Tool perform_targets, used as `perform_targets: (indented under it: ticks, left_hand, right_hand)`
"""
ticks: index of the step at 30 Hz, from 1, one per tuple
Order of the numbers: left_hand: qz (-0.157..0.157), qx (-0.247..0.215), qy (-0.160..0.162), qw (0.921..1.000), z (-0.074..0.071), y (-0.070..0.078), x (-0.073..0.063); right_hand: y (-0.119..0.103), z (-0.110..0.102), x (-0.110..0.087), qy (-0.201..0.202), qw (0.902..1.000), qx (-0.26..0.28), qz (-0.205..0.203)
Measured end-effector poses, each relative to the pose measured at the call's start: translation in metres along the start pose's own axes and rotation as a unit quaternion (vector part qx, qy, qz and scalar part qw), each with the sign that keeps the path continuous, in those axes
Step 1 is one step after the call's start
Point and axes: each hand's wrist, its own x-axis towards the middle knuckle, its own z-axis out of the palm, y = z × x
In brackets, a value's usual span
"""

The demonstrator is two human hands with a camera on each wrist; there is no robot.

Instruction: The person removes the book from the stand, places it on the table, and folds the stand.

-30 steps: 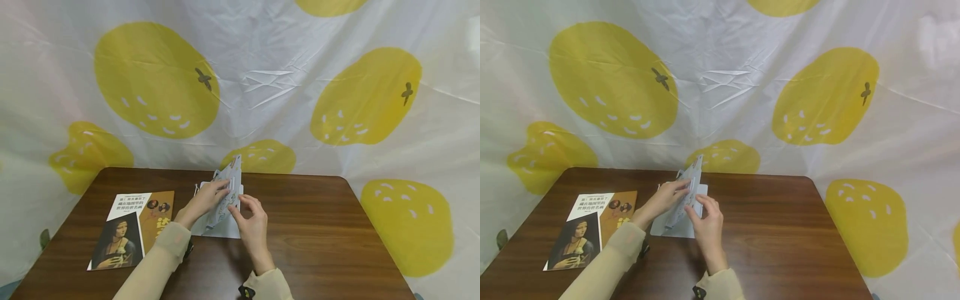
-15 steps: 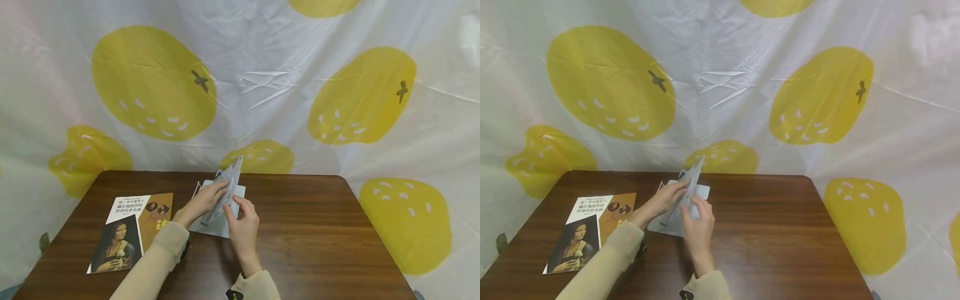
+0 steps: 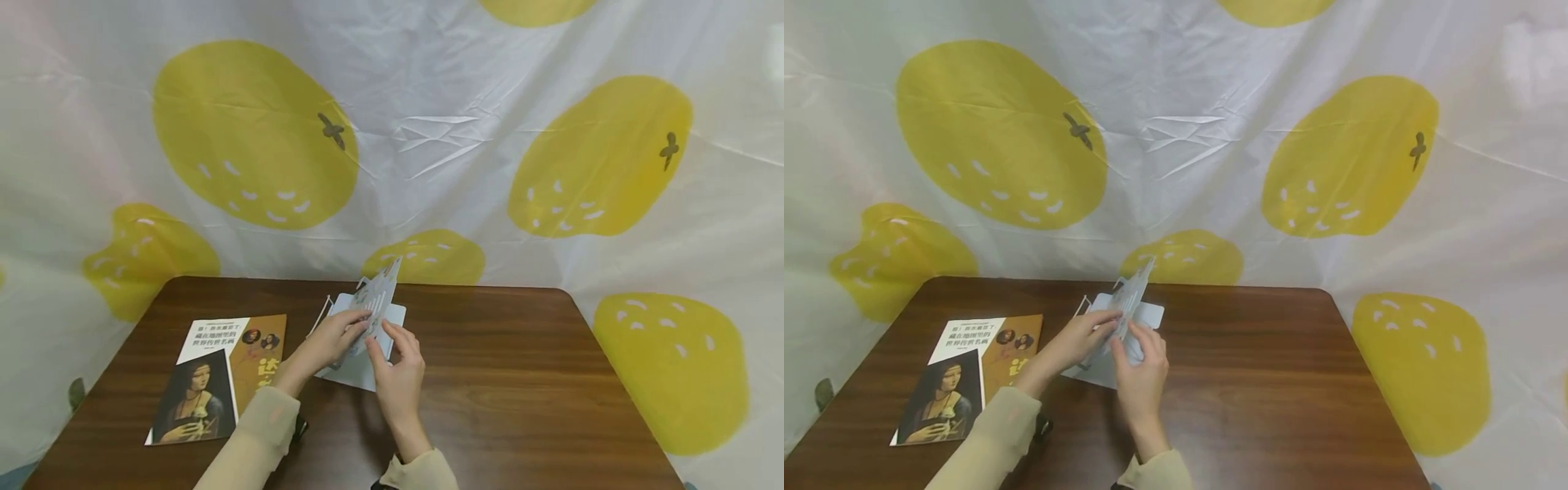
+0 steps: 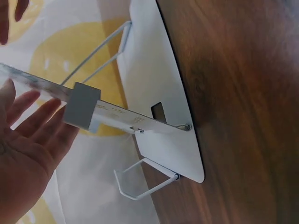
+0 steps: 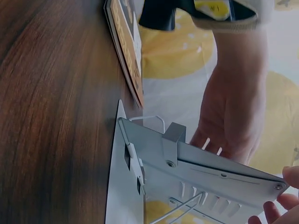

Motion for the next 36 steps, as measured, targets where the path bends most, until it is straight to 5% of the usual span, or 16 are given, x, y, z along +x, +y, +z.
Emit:
perform_targets:
  ticks: [9,24,36]
  left_hand:
    - [-0.008,-0.058,0.015,0.9982,0.0,0.007,-0.023]
    - [-0.016,-0.119,0.063,0.9907,0.009,0.01,-0.039]
    - [-0.001,-0.064,0.072,0.9954,0.015,0.017,-0.044]
  right_hand:
    - [0.027,0.001,-0.001,-0.012,0.9998,-0.015,-0.009]
    - [0.031,0.002,0.008,-0.037,0.9983,0.0,-0.045]
    - [0.035,0.002,0.017,-0.03,0.9984,0.007,-0.048]
